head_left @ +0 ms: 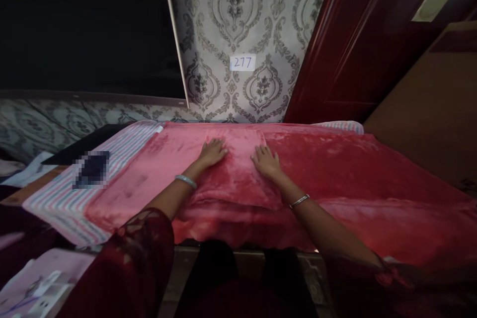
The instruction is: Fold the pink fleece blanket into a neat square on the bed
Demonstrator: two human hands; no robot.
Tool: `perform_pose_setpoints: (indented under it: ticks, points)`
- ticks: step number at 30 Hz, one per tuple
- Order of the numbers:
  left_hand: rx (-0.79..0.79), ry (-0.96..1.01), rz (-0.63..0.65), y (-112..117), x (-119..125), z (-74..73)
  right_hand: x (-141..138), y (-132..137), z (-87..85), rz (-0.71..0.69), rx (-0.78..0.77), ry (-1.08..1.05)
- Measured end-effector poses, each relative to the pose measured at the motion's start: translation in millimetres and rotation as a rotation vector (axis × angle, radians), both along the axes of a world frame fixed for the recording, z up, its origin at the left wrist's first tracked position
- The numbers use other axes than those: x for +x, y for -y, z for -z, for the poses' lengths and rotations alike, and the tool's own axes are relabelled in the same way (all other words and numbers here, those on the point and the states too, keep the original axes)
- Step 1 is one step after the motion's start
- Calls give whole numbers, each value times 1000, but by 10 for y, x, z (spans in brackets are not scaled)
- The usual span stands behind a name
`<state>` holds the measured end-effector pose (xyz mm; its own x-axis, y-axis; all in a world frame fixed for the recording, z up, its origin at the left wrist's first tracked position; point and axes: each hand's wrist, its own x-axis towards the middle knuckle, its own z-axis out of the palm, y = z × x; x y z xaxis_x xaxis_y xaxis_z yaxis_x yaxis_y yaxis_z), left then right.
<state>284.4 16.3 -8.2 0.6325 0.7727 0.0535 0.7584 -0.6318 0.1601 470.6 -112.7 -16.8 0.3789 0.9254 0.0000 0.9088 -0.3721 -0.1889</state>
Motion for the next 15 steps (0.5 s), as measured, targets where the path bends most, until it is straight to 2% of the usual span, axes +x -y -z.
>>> perform_pose_setpoints:
  ticks: [3, 5, 7, 10, 15]
  points:
    - [69, 16, 44, 430, -180, 82, -378, 88, 99, -137, 79, -8]
    - [84, -17, 74, 726, -300, 228, -588, 162, 228, -200, 102, -3]
    - [62, -69, 80, 929, -385, 371, -702, 224, 350, -207, 101, 4]
    - [36, -105, 67, 1019, -420, 472, -672, 285, 441, -205, 85, 21]
    - [21, -104, 61, 957, -390, 445, -340, 446, 421, -150, 28, 54]
